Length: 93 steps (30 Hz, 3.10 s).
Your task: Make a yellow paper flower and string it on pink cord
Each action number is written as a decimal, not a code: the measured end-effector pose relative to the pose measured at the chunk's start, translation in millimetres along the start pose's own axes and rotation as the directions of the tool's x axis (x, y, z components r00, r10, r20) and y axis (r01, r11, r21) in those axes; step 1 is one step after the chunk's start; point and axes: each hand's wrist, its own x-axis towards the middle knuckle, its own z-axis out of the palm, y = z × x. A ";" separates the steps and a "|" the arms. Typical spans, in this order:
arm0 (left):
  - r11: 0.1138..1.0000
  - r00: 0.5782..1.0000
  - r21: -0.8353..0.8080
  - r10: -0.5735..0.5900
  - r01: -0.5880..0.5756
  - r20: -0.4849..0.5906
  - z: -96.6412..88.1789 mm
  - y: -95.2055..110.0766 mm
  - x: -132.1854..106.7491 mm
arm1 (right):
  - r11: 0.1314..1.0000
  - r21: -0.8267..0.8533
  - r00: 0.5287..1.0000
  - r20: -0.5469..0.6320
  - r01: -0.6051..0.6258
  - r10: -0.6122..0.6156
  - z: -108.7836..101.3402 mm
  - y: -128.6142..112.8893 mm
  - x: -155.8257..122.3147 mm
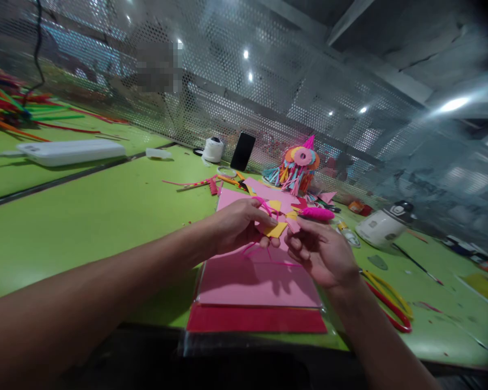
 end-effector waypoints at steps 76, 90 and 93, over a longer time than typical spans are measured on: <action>0.929 0.995 0.361 0.095 -0.079 -0.027 2.2 -1.1 -4.9 | 0.962 -0.185 0.979 0.002 0.202 -0.205 -3.4 7.7 1.6; 0.949 0.992 0.302 0.113 -0.090 -0.060 2.1 -2.8 -3.6 | 0.938 -0.245 0.967 -0.006 0.246 -0.256 -1.4 11.6 2.7; 0.934 0.991 0.346 0.122 -0.094 -0.059 0.8 -3.8 -3.5 | 0.932 -0.252 0.962 -0.011 0.262 -0.274 -1.9 12.0 2.9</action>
